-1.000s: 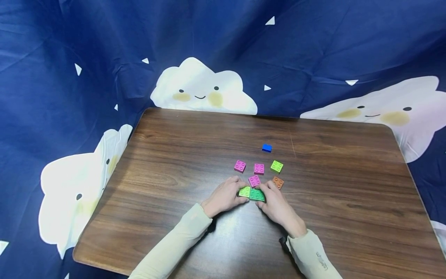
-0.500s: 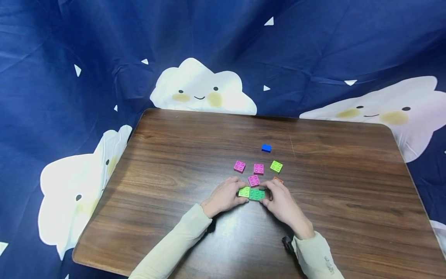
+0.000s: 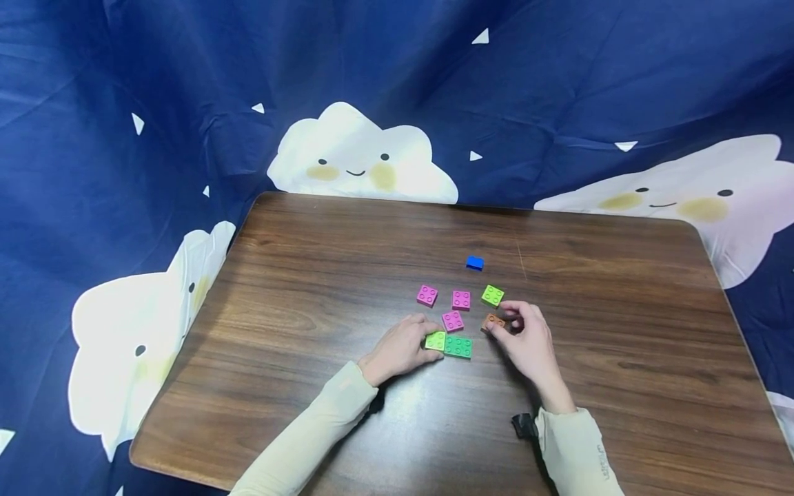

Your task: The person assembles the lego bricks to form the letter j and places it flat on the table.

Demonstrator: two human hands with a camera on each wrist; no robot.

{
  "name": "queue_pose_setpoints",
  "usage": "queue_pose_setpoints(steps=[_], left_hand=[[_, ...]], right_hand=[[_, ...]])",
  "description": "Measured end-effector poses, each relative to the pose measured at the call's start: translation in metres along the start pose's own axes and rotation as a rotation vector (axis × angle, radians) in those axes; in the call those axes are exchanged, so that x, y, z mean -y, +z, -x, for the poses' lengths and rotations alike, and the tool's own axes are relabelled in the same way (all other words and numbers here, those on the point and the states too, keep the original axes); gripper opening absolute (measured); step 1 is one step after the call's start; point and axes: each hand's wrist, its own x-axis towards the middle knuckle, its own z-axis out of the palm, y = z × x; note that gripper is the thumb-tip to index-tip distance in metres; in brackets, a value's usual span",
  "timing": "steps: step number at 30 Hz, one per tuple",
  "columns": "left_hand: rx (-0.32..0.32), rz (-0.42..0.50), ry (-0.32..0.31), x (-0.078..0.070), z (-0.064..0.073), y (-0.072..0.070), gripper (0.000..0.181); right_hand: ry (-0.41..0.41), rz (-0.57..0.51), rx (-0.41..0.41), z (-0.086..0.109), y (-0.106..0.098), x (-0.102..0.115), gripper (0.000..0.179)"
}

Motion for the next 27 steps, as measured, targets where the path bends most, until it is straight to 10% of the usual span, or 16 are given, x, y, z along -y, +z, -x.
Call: queue_pose_setpoints(steps=[9,27], left_hand=[[0.010,-0.009,-0.005,0.000,-0.001,0.000,0.042],[0.008,-0.007,-0.005,0.001,-0.002,0.001,0.041]], right_hand=[[0.079,0.038,0.176,-0.004,0.002,-0.015,0.053],[0.055,0.149,0.252,-0.007,0.000,-0.012,0.045]])
